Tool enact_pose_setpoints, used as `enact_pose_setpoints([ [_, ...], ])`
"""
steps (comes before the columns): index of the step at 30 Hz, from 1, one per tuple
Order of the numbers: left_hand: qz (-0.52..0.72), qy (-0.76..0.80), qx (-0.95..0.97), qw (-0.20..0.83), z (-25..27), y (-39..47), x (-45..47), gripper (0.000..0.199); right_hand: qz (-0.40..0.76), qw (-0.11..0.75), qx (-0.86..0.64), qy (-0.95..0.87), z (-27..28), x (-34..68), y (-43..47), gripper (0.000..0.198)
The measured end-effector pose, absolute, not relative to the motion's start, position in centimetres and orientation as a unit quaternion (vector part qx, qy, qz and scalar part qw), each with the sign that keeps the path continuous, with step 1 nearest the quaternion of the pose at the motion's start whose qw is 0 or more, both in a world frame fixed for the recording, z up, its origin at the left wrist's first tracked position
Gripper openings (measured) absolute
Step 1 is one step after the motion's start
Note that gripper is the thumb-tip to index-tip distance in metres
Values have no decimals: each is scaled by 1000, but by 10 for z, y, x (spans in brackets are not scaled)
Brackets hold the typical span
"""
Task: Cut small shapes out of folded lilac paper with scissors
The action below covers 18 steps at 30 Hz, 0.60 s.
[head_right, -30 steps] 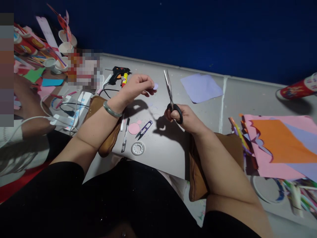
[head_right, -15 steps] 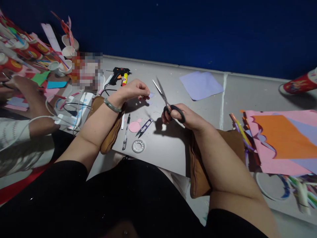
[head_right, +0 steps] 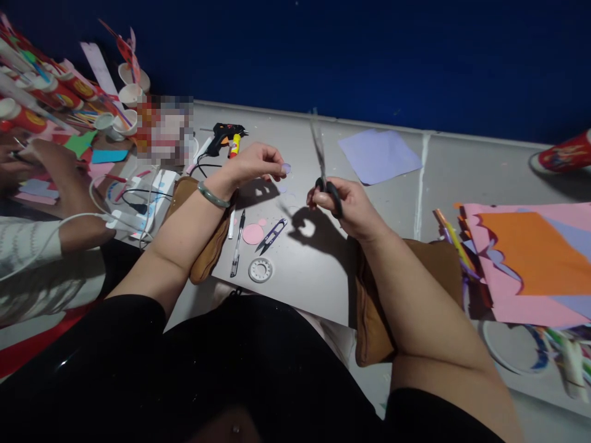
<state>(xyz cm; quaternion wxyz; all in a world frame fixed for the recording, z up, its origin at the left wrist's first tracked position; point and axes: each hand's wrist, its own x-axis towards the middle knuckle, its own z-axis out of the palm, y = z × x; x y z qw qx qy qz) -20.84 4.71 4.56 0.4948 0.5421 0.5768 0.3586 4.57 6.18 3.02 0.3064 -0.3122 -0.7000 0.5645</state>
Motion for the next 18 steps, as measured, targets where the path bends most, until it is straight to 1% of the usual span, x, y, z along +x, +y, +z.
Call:
enact_pose_setpoints([
  [2,314,604,581,446,48,47,-208,19,547,318,-319,-706,29,45,62,47],
  [5,183,660,638,351,52,45,-207,16,516,326,-341,-715,27,45,62,46],
  [8,63,675,664,316,56,43,-205,11,491,316,-370,-722,21,44,65,42],
  [10,41,668,677,305,56,42,-205,6,451,308,-401,-735,16,45,68,42],
  [11,43,667,683,295,56,42,-205,7,434,303,-413,-741,14,45,69,41],
  [16,69,647,721,241,45,43,-202,28,404,303,-425,-752,12,45,70,35],
  [18,60,620,747,231,39,43,-195,33,390,305,-427,-756,14,45,69,35],
])
